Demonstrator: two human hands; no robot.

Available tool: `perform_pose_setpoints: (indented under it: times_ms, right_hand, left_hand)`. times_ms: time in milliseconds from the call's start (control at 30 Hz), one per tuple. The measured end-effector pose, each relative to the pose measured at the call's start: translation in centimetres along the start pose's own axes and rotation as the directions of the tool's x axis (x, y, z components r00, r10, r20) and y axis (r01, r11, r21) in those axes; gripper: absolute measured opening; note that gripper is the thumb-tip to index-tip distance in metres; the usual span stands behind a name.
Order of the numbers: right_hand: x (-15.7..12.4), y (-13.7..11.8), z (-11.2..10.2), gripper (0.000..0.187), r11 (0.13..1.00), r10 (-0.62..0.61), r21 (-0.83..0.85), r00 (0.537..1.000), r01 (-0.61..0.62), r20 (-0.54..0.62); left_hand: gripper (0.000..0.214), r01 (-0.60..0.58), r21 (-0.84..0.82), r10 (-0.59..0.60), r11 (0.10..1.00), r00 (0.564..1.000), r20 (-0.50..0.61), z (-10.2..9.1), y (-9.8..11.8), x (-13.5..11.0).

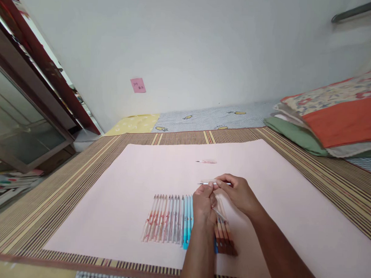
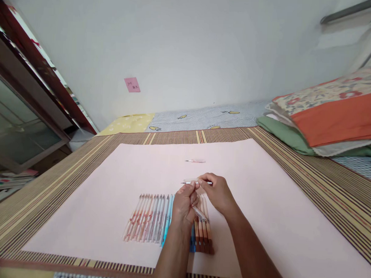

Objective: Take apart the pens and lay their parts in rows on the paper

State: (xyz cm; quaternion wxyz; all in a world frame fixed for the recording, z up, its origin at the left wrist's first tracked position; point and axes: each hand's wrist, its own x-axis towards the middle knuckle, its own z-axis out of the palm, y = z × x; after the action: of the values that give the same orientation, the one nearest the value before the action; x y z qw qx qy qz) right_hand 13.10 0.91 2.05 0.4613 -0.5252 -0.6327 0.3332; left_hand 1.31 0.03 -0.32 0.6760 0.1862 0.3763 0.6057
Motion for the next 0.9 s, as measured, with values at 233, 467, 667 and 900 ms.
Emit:
perform_pose_setpoints:
  times_ms: [233,467,667,900]
  right_hand:
    - [4.9,3.3,-0.1,0.027,0.994,0.084,0.067,0.996,-0.082,-0.023]
    - [9.0,10.1,2.2,0.031,0.995,0.076,0.08,0.981,-0.063,-0.176]
    - [10.1,11.0,2.1,0.019,0.967,-0.03,-0.255,0.989,-0.007,-0.142]
    - [10.2,10.4,1.8,0.017,0.803,-0.137,-0.589,0.99,0.093,-0.029]
  left_hand:
    - [0.048,0.059,-0.151,-0.076,0.987,0.991,-0.111,-0.1,0.6,0.4]
    - [0.035,0.11,-0.247,-0.139,0.963,0.985,-0.102,-0.1,1.1,0.4]
    - [0.031,0.148,-0.261,-0.173,0.954,0.982,-0.076,0.1,1.1,0.3]
    - [0.039,0.137,-0.23,-0.16,0.963,0.984,-0.082,0.3,0.9,0.2]
